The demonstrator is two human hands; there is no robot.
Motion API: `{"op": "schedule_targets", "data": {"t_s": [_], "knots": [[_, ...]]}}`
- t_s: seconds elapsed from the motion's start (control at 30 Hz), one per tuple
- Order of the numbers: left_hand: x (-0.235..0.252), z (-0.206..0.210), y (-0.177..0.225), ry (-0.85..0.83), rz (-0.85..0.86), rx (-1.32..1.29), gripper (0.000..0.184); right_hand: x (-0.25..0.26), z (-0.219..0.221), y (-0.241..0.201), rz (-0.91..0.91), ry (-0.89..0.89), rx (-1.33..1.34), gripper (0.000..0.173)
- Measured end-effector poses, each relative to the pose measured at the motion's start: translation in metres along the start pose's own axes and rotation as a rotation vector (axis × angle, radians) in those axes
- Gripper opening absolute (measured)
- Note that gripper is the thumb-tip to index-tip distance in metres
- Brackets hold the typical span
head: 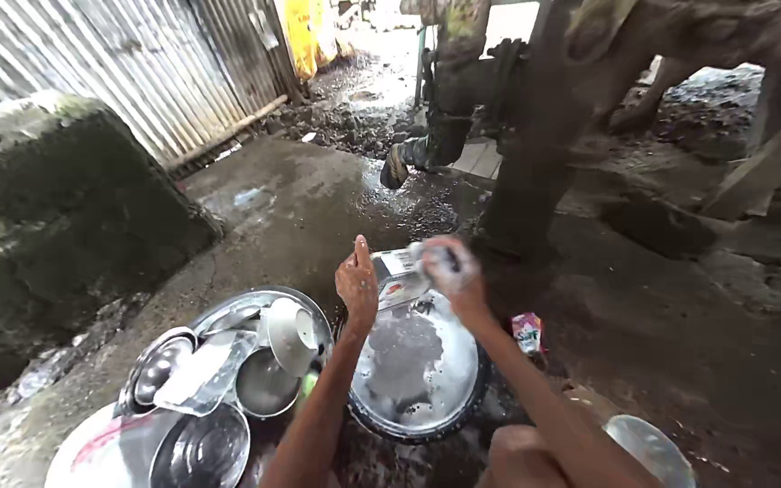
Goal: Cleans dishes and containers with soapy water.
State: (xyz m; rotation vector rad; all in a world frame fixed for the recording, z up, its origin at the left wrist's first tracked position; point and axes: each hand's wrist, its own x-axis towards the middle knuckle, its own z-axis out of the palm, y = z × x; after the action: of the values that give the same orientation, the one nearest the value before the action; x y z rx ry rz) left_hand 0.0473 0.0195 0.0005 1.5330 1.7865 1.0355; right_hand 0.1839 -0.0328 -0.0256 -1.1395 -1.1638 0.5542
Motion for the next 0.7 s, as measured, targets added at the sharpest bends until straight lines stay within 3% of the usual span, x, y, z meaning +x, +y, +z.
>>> {"op": "schedule_targets", "data": {"t_s": [0.07,0.13,0.3,0.43,0.6,0.7], "knots": [[-0.013,0.008,0.007,0.038,0.055,-0.095,0.059,0.002,0.031,-0.007,-0.184,-0.078,-0.226,0.028],[-0.020,0.010,0.005,0.053,0.102,-0.227,0.051,0.007,0.043,-0.007,-0.239,-0.038,-0.311,0.026],[-0.026,-0.009,0.006,0.023,0.173,-0.509,0.047,0.035,-0.001,0.029,0.032,-0.088,-0.277,0.029],[-0.027,-0.006,0.008,0.041,0.211,-0.604,0.049,0.038,-0.012,0.033,0.032,0.011,-0.272,0.029],[-0.022,0.009,0.004,0.110,0.153,-0.463,0.045,-0.001,0.044,0.001,-0.342,0.018,-0.311,0.026],[-0.018,0.005,0.000,0.109,0.176,-0.531,0.044,0.001,0.048,0.001,-0.432,0.005,-0.284,0.026]]}}
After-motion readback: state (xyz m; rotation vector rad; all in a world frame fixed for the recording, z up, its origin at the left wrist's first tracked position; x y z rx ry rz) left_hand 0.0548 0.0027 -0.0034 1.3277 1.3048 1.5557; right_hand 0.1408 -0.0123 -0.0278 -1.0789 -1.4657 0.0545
